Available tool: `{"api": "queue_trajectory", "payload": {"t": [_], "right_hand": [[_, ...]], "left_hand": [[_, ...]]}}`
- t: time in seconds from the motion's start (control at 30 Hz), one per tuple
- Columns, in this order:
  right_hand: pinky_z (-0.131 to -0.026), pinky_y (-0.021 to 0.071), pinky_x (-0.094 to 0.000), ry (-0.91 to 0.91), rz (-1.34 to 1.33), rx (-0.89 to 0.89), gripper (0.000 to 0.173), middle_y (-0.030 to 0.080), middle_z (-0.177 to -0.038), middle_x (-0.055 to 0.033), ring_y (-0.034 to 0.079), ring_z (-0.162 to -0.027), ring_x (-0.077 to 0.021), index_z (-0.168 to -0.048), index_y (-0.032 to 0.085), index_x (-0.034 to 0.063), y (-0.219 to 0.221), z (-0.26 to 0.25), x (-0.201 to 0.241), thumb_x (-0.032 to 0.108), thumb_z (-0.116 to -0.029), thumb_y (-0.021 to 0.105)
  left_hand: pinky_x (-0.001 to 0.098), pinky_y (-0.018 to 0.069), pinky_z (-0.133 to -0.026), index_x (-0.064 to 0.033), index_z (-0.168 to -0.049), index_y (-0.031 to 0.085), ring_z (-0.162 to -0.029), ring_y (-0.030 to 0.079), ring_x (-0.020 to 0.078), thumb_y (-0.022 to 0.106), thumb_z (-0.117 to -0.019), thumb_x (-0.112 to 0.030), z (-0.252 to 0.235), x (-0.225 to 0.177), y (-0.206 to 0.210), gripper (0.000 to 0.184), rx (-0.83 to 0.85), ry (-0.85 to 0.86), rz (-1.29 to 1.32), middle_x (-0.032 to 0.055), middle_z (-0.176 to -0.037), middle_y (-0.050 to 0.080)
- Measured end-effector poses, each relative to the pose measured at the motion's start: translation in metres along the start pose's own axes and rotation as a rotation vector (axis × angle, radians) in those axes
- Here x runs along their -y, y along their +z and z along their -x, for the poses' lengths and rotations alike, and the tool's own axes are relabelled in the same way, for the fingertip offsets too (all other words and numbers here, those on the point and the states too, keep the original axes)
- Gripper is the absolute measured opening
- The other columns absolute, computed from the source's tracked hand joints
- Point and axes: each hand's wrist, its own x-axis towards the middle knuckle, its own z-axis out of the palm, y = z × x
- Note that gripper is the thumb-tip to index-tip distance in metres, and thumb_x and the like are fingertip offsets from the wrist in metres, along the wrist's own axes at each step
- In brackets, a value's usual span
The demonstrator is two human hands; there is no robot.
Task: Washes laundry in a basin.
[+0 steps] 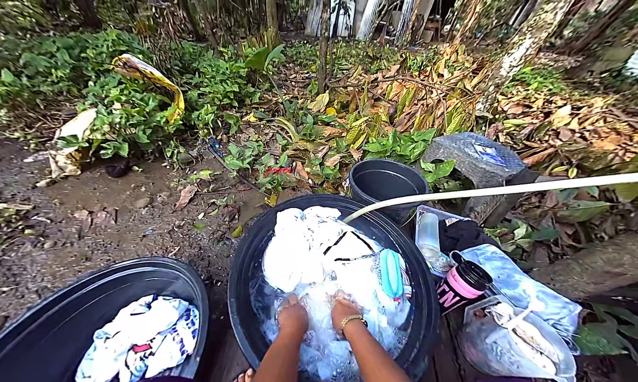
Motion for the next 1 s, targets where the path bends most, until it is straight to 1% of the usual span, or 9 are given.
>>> {"api": "queue_trajectory", "payload": {"t": [0.07,0.17,0.3,0.4,0.5,0.63,0.7,0.8,1.0], "right_hand": [[-0.118,0.0336,-0.0638,-0.034,-0.053,-0.032,0.059,0.035,-0.163,-0.0238,0.036,-0.15,-0.0422,-0.151,0.048,0.0002,-0.012,-0.003,-0.008,0.013,-0.0957,0.064],[-0.111,0.042,-0.0628,-0.087,-0.198,-0.136,0.033,0.061,-0.14,-0.0239,0.055,-0.135,-0.0408,-0.127,0.07,0.0025,-0.053,0.009,-0.016,0.019,-0.1027,0.056],[-0.099,0.0477,-0.054,-0.247,-0.523,-0.411,0.023,0.07,-0.11,-0.0226,0.065,-0.11,-0.0352,-0.103,0.073,-0.0037,-0.124,0.081,-0.002,0.006,-0.1012,0.053],[-0.105,0.0472,-0.0464,-0.463,-0.584,-0.635,0.03,0.067,-0.121,-0.021,0.062,-0.119,-0.0309,-0.112,0.071,-0.0034,-0.138,0.133,0.019,-0.009,-0.094,0.049],[-0.107,0.046,-0.0482,-0.599,-0.681,-0.922,0.032,0.07,-0.124,-0.0212,0.061,-0.122,-0.0347,-0.12,0.073,-0.0013,-0.131,0.137,0.01,-0.004,-0.094,0.055],[-0.099,0.0521,-0.0363,-0.792,-1.132,-0.923,0.08,0.046,-0.153,-0.0221,0.053,-0.133,-0.0257,-0.155,0.036,-0.0038,-0.122,0.115,-0.018,0.017,-0.0852,0.07],[-0.108,0.0478,-0.0458,-0.823,-1.166,-0.696,0.118,0.03,-0.165,-0.0216,0.042,-0.145,-0.0299,-0.164,0.01,-0.0002,-0.107,0.102,-0.019,0.019,-0.0721,0.082],[-0.12,0.0379,-0.0459,-0.736,-1.171,-0.49,0.134,0.029,-0.163,-0.027,0.039,-0.148,-0.0326,-0.164,0.005,-0.0009,-0.076,0.086,0.006,0.005,-0.0611,0.092],[-0.094,0.0559,-0.0379,-0.471,-1.43,-0.497,0.042,0.067,-0.118,-0.0208,0.067,-0.105,-0.0221,-0.126,0.059,-0.0106,-0.075,0.091,0.03,-0.01,-0.0863,0.072]], "left_hand": [[0.0681,0.0466,-0.102,-0.0017,-0.144,0.055,-0.139,0.045,0.0483,0.072,-0.0922,-0.024,-0.001,0.007,-0.015,0.059,-0.001,0.064,0.018,0.0257,-0.159,0.036],[0.0678,0.0456,-0.102,-0.0065,-0.13,0.068,-0.127,0.059,0.0422,0.066,-0.0967,-0.025,0.017,0.018,-0.068,0.038,-0.022,0.195,0.163,0.0228,-0.135,0.064],[0.0532,0.0474,-0.104,-0.0019,-0.128,0.069,-0.118,0.064,0.0333,0.067,-0.0913,0.002,0.086,0.012,-0.139,0.037,-0.154,0.541,0.58,0.0206,-0.126,0.068],[0.0471,0.0476,-0.108,0.0028,-0.142,0.053,-0.124,0.06,0.0296,0.079,-0.0811,0.003,0.123,-0.014,-0.149,0.066,-0.244,0.824,0.746,0.0225,-0.134,0.062],[0.0536,0.048,-0.105,0.005,-0.133,0.056,-0.12,0.062,0.0356,0.075,-0.0879,-0.006,0.138,-0.03,-0.159,0.05,-0.441,0.762,0.624,0.0254,-0.126,0.064],[0.0535,0.0496,-0.101,0.0067,-0.125,0.061,-0.113,0.064,0.0369,0.067,-0.0949,-0.005,0.166,-0.028,-0.185,0.033,-0.512,0.669,0.649,0.0267,-0.12,0.065],[0.0474,0.0535,-0.092,0.0049,-0.119,0.062,-0.101,0.066,0.0287,0.067,-0.0929,-0.002,0.186,-0.027,-0.195,0.028,-0.513,0.734,0.8,0.0212,-0.11,0.067],[0.0334,0.0553,-0.078,0.0013,-0.112,0.063,-0.083,0.064,0.0147,0.066,-0.0907,0.003,0.226,-0.032,-0.205,0.022,-0.484,0.85,1.072,0.0104,-0.097,0.066],[0.0299,0.0564,-0.069,0.0007,-0.111,0.062,-0.075,0.065,0.0132,0.062,-0.091,0.007,0.232,0.004,-0.199,0.021,-0.559,0.809,1.422,0.0087,-0.091,0.066]]}}
